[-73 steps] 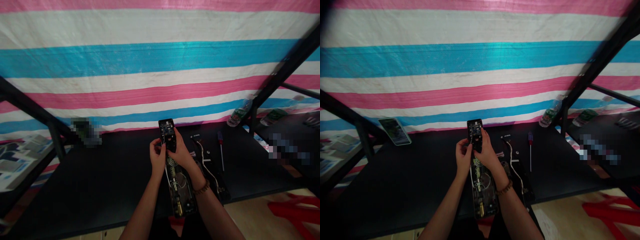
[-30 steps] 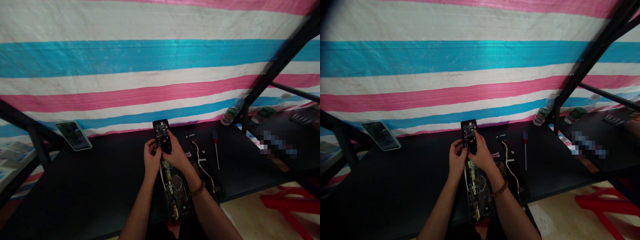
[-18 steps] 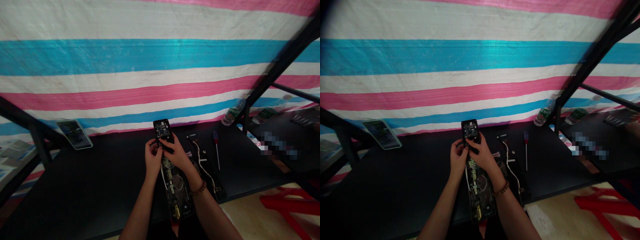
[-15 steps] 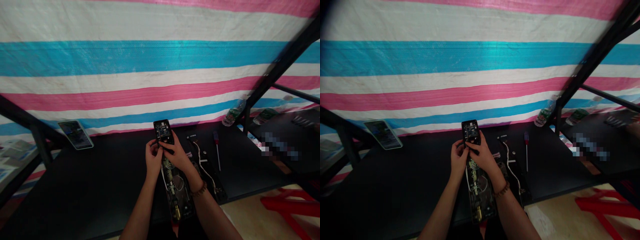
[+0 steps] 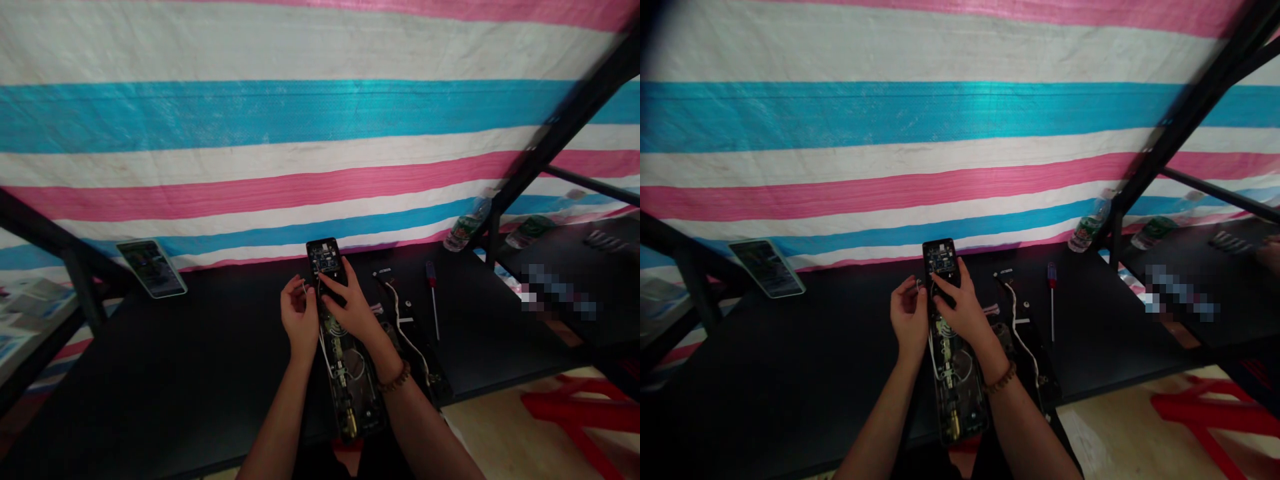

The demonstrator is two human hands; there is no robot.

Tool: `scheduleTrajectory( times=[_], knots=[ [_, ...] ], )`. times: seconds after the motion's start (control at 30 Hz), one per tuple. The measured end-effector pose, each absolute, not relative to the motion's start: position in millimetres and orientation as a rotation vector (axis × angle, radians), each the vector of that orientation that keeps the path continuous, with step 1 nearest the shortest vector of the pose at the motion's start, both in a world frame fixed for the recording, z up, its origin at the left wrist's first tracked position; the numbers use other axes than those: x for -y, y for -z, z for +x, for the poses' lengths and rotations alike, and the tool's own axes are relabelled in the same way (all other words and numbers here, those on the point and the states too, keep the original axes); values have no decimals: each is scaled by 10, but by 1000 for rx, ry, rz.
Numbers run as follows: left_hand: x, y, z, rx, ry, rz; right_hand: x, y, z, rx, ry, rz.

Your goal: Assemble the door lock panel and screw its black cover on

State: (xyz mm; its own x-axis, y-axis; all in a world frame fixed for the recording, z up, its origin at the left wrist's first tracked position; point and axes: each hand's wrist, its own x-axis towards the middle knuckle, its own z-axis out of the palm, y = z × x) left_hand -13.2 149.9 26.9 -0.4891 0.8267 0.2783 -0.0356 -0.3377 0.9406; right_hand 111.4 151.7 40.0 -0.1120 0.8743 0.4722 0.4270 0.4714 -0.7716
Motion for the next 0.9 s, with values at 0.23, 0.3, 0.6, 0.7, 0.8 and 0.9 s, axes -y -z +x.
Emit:
scheduleTrajectory(
  times=[0.23, 0.3, 0.6, 0.7, 0.8, 0.9],
  knots=[
    [-1501, -346, -192, -1115, -1884, 793, -1537, -409, 1111, 1593, -471, -1109],
    [-1507, -352, -200, -1061, -1867, 753, -1540, -414, 1108, 1572, -447, -1102],
    [-1473, -366, -228, -917, -1750, 898, -1527, -477, 1119, 1643, -258, -1045],
    [-1411, -386, -214, -944, -1751, 1091, -1531, -473, 1124, 1689, -222, -1041],
    [-1349, -391, -181, -985, -1790, 1260, -1524, -473, 1125, 1662, -225, -1120],
    [-1349, -354, -158, -1117, -1911, 1315, -1509, -499, 1120, 1642, -255, -1209]
  ],
)
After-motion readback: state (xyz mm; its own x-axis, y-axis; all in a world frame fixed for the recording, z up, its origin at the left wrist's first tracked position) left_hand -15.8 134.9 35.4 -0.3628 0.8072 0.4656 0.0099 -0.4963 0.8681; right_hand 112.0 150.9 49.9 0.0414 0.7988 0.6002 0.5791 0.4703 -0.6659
